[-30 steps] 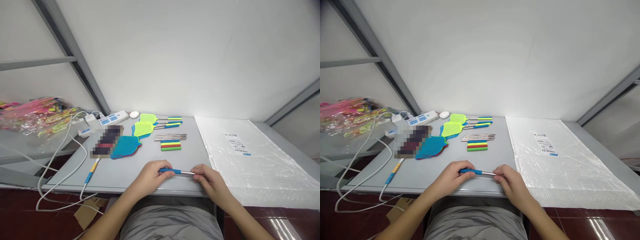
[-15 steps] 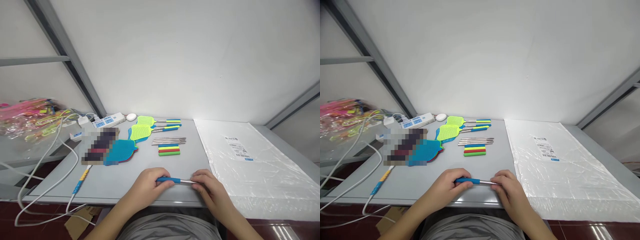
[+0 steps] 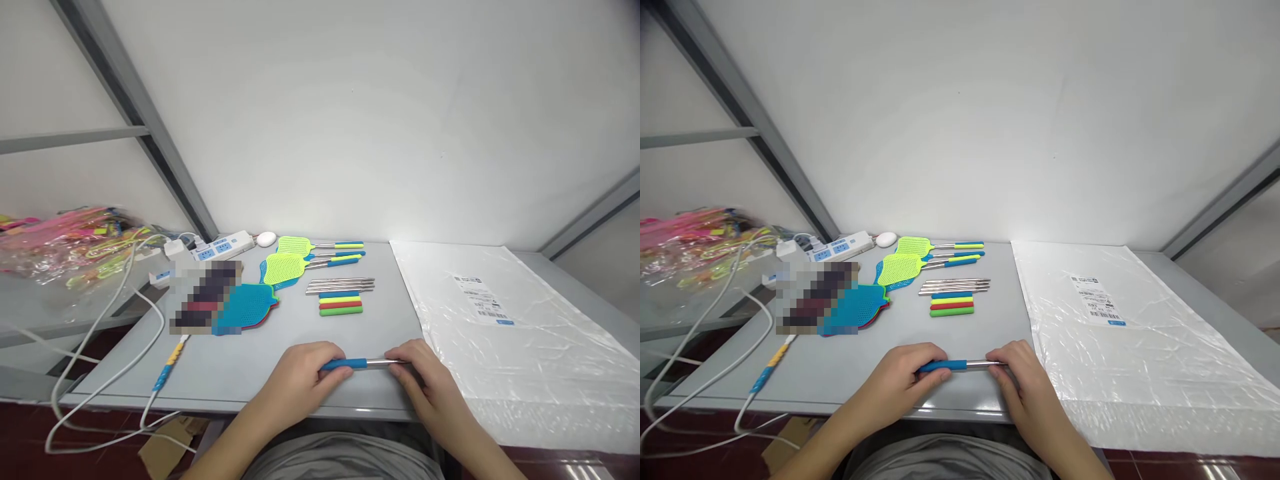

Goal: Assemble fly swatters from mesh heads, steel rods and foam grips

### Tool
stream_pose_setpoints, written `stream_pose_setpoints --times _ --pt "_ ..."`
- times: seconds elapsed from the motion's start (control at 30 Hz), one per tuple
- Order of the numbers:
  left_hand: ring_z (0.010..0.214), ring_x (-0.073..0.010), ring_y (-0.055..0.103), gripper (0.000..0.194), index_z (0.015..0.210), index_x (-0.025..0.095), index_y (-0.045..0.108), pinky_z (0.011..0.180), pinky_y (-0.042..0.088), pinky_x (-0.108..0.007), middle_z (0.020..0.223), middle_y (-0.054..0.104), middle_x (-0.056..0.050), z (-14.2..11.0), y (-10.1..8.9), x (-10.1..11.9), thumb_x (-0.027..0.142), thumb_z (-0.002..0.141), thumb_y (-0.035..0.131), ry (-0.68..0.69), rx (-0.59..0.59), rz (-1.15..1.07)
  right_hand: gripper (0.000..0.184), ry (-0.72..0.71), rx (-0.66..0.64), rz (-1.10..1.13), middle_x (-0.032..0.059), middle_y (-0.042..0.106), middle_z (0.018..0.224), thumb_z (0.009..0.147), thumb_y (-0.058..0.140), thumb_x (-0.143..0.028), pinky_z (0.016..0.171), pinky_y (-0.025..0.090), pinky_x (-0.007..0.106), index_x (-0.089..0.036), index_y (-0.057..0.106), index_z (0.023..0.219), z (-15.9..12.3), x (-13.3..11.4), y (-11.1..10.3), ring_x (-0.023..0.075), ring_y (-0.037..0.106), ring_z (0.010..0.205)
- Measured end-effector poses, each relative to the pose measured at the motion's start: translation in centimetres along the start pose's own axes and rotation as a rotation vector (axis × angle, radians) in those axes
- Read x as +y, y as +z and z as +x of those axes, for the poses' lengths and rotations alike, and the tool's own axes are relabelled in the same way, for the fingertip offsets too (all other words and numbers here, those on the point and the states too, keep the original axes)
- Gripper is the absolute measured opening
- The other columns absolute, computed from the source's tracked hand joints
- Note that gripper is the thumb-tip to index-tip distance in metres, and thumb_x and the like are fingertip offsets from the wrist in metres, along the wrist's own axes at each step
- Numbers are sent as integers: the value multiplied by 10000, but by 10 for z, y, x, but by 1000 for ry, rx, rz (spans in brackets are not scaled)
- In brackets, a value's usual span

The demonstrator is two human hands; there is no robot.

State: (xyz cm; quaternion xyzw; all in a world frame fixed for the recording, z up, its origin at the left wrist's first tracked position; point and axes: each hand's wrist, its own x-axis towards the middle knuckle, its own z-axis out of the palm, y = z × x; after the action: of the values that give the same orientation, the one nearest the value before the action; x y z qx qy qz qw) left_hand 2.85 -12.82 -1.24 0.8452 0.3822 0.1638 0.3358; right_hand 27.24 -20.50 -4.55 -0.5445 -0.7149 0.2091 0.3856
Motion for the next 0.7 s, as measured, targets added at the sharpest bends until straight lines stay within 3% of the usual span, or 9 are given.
stream_pose_setpoints --times 0.5,0.7 --pt "785 -160 595 119 985 255 662 710 418 -255 886 673 14 1 3 1 303 914 580 35 51 32 138 -18 106 -28 49 632 943 981 476 -241 761 513 352 -262 598 1042 1 0 -1 216 593 910" --pt "818 -163 624 258 1184 270 573 777 452 -278 1060 678 -9 -1 3 -2 327 933 565 -36 118 -64 130 13 161 -22 35 635 942 979 490 -256 769 505 352 -276 603 1040 0 6 0 209 593 910"
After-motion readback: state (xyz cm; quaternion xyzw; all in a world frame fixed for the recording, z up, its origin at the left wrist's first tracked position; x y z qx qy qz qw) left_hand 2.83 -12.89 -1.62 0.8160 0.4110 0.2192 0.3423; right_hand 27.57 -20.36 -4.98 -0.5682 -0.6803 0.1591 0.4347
